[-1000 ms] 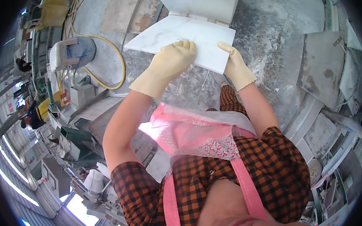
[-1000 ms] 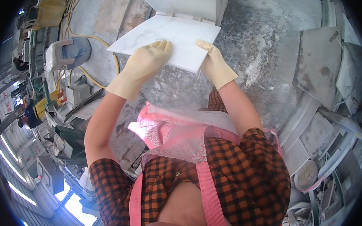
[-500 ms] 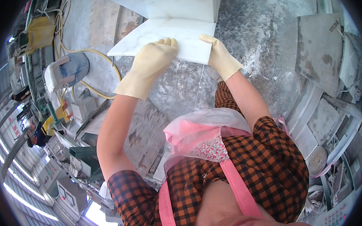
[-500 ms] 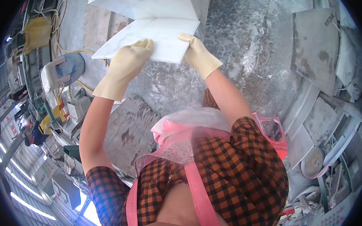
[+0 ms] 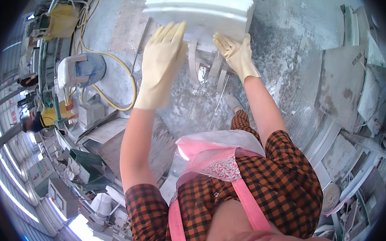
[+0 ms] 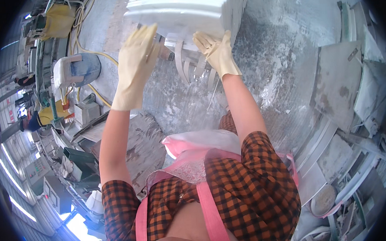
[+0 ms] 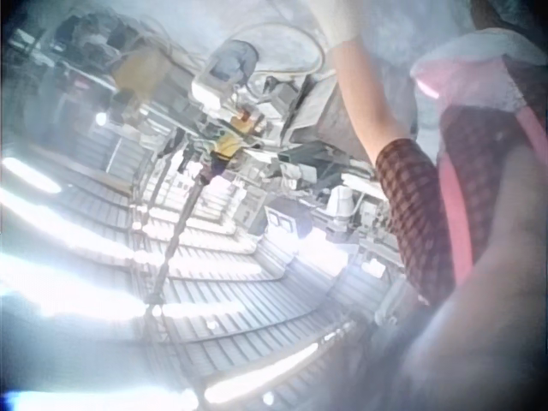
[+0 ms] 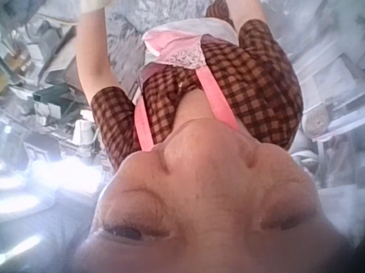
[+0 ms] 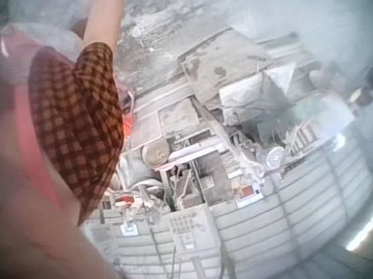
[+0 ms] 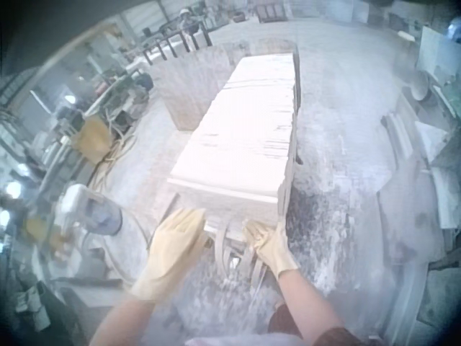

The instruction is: The person repeatedly picks white rectangular tiles from a conveyor and places them onto a growing stack on a wooden pallet. The person handles each tile with gloved hands, aligning it before adding it to the pile.

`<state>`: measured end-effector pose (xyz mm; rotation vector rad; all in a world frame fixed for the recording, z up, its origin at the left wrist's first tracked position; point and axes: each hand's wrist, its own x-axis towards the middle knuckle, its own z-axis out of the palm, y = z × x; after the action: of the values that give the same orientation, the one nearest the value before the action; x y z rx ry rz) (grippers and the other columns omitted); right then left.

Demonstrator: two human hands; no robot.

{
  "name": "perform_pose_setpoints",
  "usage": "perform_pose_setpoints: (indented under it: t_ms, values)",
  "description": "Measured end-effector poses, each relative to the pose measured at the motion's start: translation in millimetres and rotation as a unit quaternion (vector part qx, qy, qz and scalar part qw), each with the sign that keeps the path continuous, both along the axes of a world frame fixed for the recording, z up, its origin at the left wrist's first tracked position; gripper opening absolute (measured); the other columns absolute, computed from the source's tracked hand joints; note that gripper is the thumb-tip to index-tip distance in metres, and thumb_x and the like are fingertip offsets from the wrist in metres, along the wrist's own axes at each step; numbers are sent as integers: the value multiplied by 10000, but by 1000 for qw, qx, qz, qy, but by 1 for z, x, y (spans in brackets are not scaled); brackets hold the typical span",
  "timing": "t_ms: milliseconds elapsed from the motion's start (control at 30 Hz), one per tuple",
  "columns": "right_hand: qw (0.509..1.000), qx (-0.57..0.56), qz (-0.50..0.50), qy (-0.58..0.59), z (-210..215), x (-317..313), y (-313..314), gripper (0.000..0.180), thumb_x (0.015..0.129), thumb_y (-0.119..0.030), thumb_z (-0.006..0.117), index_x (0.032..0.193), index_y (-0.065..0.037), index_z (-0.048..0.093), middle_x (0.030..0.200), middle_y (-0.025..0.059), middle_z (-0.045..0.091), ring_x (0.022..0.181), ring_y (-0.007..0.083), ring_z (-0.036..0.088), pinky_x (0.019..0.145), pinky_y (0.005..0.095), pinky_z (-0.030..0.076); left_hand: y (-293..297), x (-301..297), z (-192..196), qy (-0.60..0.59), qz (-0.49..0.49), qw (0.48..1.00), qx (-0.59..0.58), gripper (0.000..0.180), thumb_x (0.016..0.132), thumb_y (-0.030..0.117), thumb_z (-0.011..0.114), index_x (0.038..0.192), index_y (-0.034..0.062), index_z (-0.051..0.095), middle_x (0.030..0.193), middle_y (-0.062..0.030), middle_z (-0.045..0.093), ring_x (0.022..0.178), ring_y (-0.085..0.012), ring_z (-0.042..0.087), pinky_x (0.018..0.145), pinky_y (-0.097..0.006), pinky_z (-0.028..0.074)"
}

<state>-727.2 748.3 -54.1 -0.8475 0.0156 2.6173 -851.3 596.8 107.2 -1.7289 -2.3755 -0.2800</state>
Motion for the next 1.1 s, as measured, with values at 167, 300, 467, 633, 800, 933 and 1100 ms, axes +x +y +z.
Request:
perform_pose_setpoints:
  t_ms: [167, 300, 467, 633, 800, 933, 1100]
  values:
    - [991, 121, 53, -18, -15, 8, 5, 833, 991, -559, 116, 1302, 175, 360, 1340, 318, 449, 1228, 393, 491, 1051, 430, 447, -183, 22, -83, -81, 185, 979, 2, 367, 837, 145, 613, 1182, 20, 594, 1054, -195, 652, 967, -360, 621, 835, -432, 493]
    - [961, 228, 74, -140, -54, 66, 25, 782, 1008, -532, 125, 1352, 142, 321, 1309, 302, 497, 1195, 373, 531, 1046, 419, 434, -379, 136, -139, -360, 653, 667, -10, 383, 880, 230, 583, 1208, 33, 593, 1062, -149, 670, 898, -293, 658, 807, -360, 501]
    - [946, -164, -266, 81, -116, 106, 102, 663, 1015, -478, 222, 1355, 58, 415, 1409, 246, 430, 1309, 341, 430, 1088, 440, 356, -531, 360, -112, -320, 674, 628, -221, 342, 835, 261, 536, 974, -22, 669, 943, -158, 692, 867, -300, 651, 764, -424, 487]
    - [975, 49, -150, -156, -143, 19, 150, 562, 956, -330, 323, 1378, 32, 403, 1426, 216, 427, 1317, 316, 426, 1095, 413, 338, -537, 440, -113, -360, 778, 507, -83, 351, 800, 277, 547, 912, -28, 680, 847, -160, 694, 804, -283, 651, 720, -415, 487]
    - [835, 374, 96, -392, -137, -16, 152, 554, 881, -169, 403, 1399, 26, 377, 1441, 200, 416, 1325, 296, 420, 1109, 386, 323, -525, 423, -116, -343, 819, 458, 43, 327, 811, 283, 550, 880, -16, 664, 800, -177, 671, 748, -281, 625, 711, -405, 484]
    - [427, 734, 244, -468, -136, 53, 106, 608, 821, -40, 467, 1415, 22, 355, 1452, 187, 408, 1332, 280, 415, 1120, 364, 311, -546, 422, -113, -289, 811, 508, 41, 392, 900, 342, 504, 1100, 37, 648, 1078, -231, 634, 971, -328, 612, 862, -426, 475]
    - [806, 428, 240, -330, -147, 108, 6, 562, 946, -214, 473, 1437, 18, 328, 1476, 184, 379, 1372, 298, 359, 1150, 392, 247, -585, 454, -103, -152, 869, 471, 14, 412, 892, 343, 509, 1162, 60, 638, 1192, -189, 619, 1123, -365, 568, 957, -445, 441]
